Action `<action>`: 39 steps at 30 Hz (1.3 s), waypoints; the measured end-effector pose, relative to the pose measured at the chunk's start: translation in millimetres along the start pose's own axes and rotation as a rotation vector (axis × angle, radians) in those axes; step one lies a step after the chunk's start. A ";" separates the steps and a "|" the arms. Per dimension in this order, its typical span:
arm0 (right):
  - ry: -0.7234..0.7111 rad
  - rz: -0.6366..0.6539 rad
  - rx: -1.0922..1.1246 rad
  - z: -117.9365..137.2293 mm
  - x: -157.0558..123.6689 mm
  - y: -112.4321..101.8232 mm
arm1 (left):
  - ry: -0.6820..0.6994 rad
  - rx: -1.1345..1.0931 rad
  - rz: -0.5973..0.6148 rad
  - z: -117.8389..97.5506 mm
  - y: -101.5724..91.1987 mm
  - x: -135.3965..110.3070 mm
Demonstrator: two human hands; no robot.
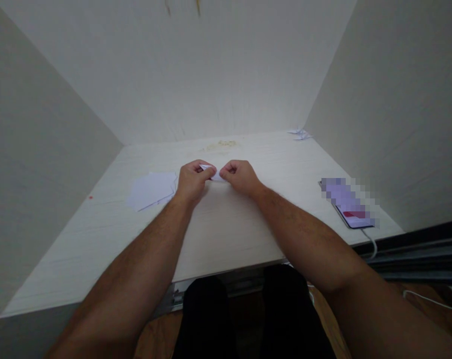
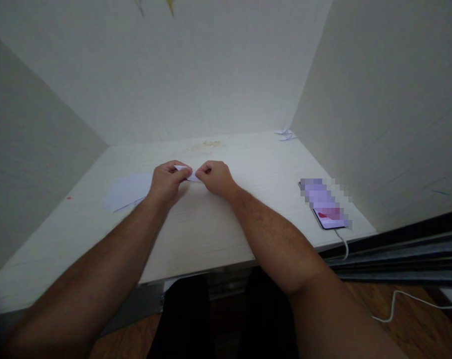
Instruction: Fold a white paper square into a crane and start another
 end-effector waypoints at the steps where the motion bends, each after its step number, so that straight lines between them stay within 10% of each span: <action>1: 0.005 0.003 -0.003 -0.2 0.4 -0.7 | -0.001 -0.004 -0.007 -1.1 0.4 -0.8; 28: 0.102 0.015 0.216 -12.5 0.4 1.9 | -0.050 -0.177 0.060 -7.3 8.0 -2.6; 39: 0.284 0.344 0.636 -15.5 -7.2 23.7 | -0.162 -0.476 0.308 -8.8 20.2 -7.7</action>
Point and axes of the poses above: each hand's wrist, its own x-axis towards the middle knuckle, its own y-axis out of the palm, z = x × y, the point moved 6 cm from there along x, towards the middle knuckle, and after that the axes turned 3 degrees about y, right-handed, at the moved point
